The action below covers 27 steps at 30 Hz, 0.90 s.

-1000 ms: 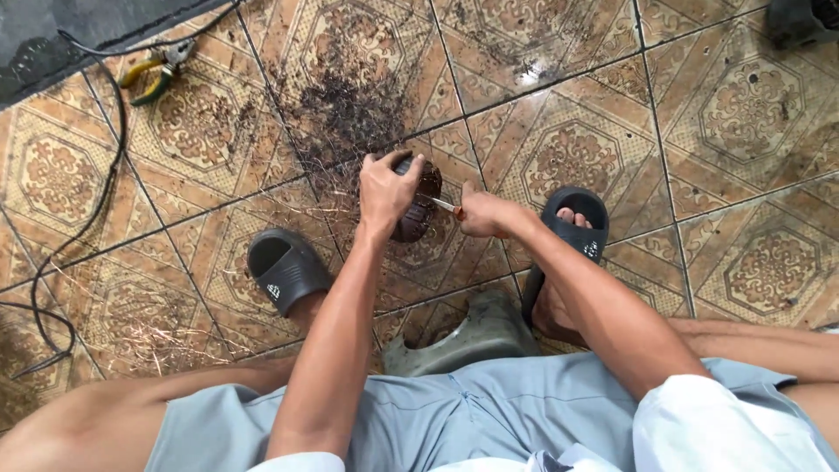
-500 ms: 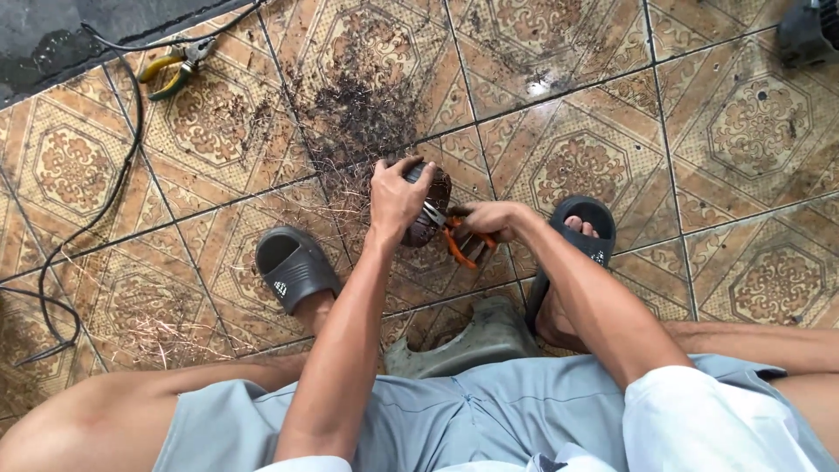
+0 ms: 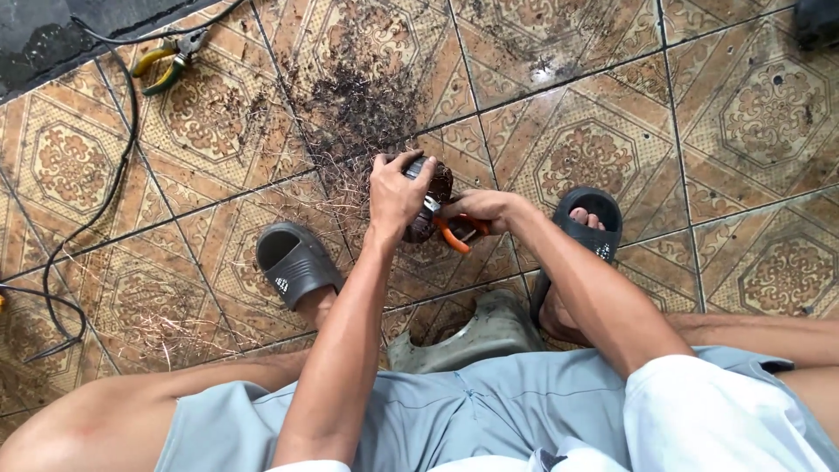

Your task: Extracting copper wire from a motor stator using pliers and a prying tool.

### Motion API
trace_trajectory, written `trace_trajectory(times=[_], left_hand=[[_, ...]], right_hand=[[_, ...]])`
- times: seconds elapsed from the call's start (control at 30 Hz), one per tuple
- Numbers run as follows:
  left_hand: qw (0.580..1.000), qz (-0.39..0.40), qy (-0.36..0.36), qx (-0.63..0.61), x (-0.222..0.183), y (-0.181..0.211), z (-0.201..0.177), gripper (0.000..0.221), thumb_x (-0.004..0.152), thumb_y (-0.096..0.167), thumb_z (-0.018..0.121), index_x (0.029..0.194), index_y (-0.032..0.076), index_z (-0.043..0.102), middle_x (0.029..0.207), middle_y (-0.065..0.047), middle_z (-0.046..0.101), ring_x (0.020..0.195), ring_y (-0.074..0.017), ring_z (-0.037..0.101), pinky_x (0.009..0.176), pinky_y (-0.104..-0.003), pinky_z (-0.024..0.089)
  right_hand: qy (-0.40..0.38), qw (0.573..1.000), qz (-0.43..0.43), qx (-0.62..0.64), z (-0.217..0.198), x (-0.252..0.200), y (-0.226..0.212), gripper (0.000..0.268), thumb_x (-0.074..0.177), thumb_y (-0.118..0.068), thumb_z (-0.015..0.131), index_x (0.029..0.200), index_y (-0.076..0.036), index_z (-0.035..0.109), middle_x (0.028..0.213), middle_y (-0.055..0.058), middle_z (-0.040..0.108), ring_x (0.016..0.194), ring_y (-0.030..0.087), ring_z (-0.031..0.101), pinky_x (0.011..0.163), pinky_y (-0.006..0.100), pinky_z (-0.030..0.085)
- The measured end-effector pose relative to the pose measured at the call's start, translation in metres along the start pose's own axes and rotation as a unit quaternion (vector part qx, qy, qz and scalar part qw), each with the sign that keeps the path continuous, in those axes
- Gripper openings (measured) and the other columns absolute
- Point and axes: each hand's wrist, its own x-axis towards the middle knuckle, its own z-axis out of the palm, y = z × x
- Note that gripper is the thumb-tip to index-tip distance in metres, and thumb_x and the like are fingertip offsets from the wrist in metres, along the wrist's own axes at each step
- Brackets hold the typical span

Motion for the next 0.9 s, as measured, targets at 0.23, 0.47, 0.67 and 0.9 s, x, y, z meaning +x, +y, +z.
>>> trace_trajectory(times=[0.23, 0.47, 0.67, 0.9], left_hand=[[1.0, 0.006, 0.001, -0.004, -0.001, 0.002, -0.002, 0.043, 0.089, 0.046, 0.071, 0.12, 0.017, 0.077, 0.113, -0.021, 0.061, 0.109, -0.0423, 0.069, 0.092, -0.046, 0.059], [0.999, 0.05, 0.009, -0.001, -0.006, -0.004, 0.002, 0.046, 0.092, 0.044, 0.07, 0.121, 0.009, 0.074, 0.113, -0.023, 0.059, 0.102, -0.0426, 0.071, 0.083, -0.046, 0.063], [0.991, 0.105, 0.068, 0.053, -0.011, -0.001, 0.003, 0.055, 0.095, 0.051, 0.069, 0.12, 0.003, 0.072, 0.123, -0.032, 0.05, 0.105, -0.0436, 0.069, 0.087, -0.049, 0.062], [0.987, -0.073, 0.144, -0.024, -0.017, -0.033, 0.035, 0.086, 0.088, 0.077, 0.062, 0.109, -0.006, 0.057, 0.082, -0.016, 0.058, 0.074, -0.0339, 0.068, 0.068, -0.044, 0.056]], right_hand=[[0.162, 0.911, -0.023, -0.378, 0.027, 0.04, 0.018, 0.041, 0.072, -0.047, 0.072, 0.04, -0.021, 0.071, 0.044, 0.006, 0.05, 0.048, 0.018, 0.047, 0.052, 0.035, 0.051], [0.297, 0.807, -0.067, -0.506, 0.058, 0.006, 0.018, 0.062, 0.079, -0.025, 0.063, 0.133, 0.004, 0.054, 0.115, 0.03, 0.069, 0.111, 0.051, 0.067, 0.086, 0.064, 0.057], [0.401, 0.654, -0.126, -0.629, 0.027, 0.044, 0.044, 0.055, 0.078, -0.029, 0.066, 0.125, -0.002, 0.062, 0.102, 0.023, 0.07, 0.096, 0.048, 0.07, 0.072, 0.064, 0.057], [0.45, 0.593, -0.183, -0.642, 0.033, 0.033, 0.046, 0.026, 0.094, -0.016, 0.048, 0.105, -0.003, 0.067, 0.09, 0.017, 0.072, 0.084, 0.044, 0.074, 0.067, 0.057, 0.06]])
